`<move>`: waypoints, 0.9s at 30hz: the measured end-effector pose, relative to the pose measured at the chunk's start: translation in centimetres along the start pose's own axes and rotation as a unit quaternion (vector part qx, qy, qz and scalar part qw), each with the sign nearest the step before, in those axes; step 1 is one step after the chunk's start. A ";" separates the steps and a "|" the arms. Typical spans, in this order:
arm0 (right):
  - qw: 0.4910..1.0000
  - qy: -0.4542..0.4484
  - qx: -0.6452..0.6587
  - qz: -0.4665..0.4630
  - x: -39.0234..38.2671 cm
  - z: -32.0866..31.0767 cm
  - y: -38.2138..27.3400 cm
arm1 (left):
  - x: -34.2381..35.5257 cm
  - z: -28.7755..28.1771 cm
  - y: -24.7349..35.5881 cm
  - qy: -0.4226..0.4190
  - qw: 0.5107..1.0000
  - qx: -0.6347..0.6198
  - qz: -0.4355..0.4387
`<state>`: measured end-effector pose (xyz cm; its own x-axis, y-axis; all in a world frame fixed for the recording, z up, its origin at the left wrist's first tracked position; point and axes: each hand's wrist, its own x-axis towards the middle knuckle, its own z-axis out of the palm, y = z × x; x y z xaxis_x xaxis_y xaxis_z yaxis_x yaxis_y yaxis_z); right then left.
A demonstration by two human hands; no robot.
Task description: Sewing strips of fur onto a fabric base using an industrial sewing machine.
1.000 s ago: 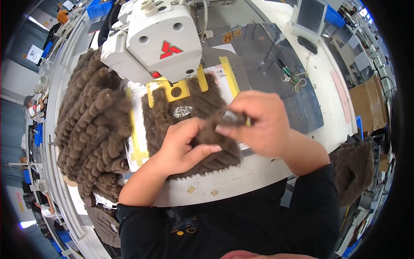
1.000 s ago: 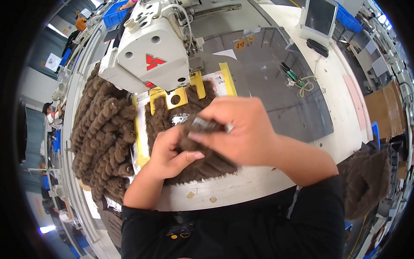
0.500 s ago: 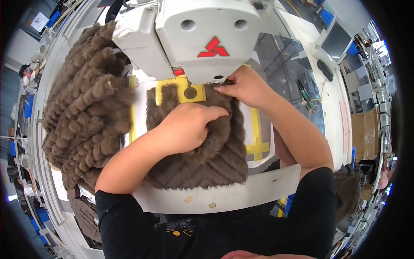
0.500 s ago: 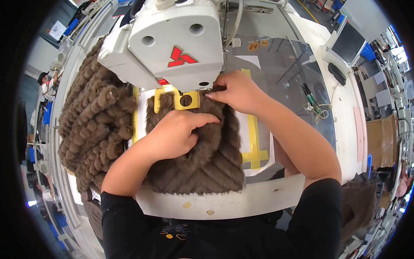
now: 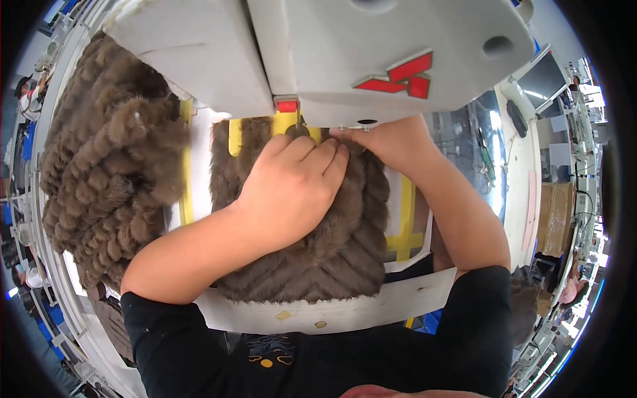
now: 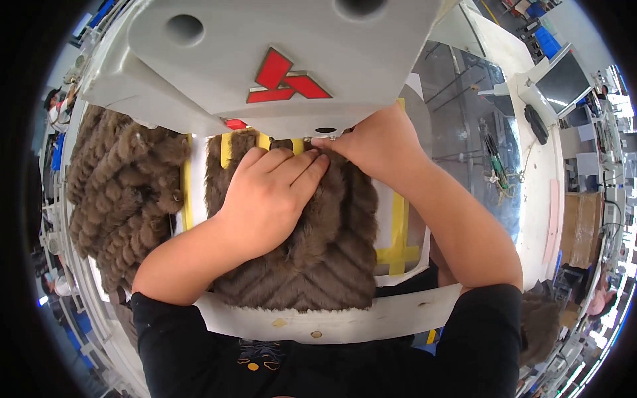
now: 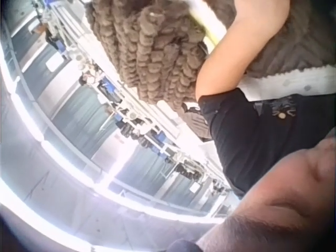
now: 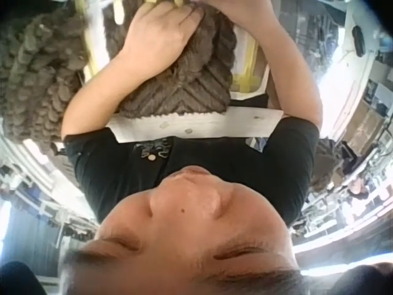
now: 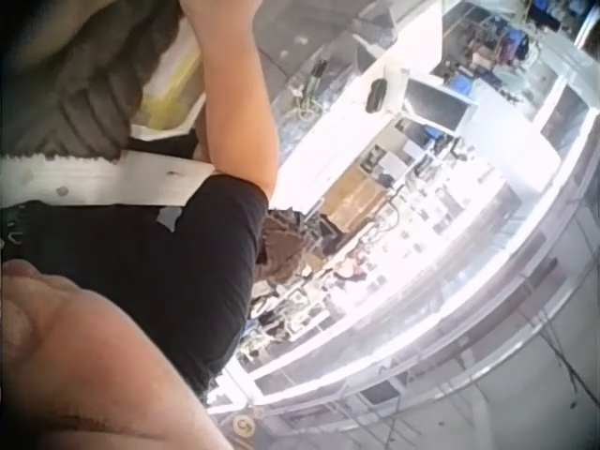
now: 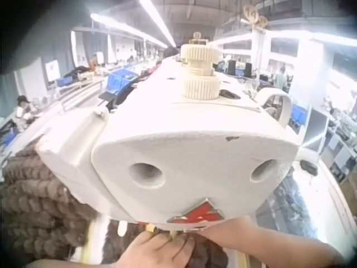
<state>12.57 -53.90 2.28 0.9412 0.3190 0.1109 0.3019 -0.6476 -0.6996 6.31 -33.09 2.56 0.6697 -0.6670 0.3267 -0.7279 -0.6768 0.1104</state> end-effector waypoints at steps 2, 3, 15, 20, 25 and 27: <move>1.000 0.006 -0.020 -0.023 0.0 0.0 0.3 | 0.2 0.0 -0.2 -0.011 1.000 0.002 0.002; 0.998 0.013 -0.041 -0.049 0.1 0.0 0.4 | 0.3 0.0 -0.2 -0.021 1.000 0.006 0.002; 0.996 -0.023 -0.049 -0.073 0.7 -0.6 1.3 | 0.9 1.1 0.1 0.022 0.999 0.044 -0.004; 0.997 -0.008 0.072 0.012 0.3 -0.7 0.5 | 1.0 1.6 0.0 0.029 0.998 0.052 0.004; 0.991 -0.002 0.097 0.086 0.5 -0.9 -0.1 | 0.9 1.5 0.0 0.024 0.999 0.044 -0.004; 0.997 0.012 0.061 0.045 0.6 -0.8 0.0 | 1.0 1.3 0.1 0.019 0.999 0.037 -0.016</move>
<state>13.22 -54.26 2.96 0.9673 0.2463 0.0604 0.1975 -0.5825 -0.7885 7.13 -34.26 1.64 0.6848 -0.6338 0.3596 -0.6927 -0.7195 0.0510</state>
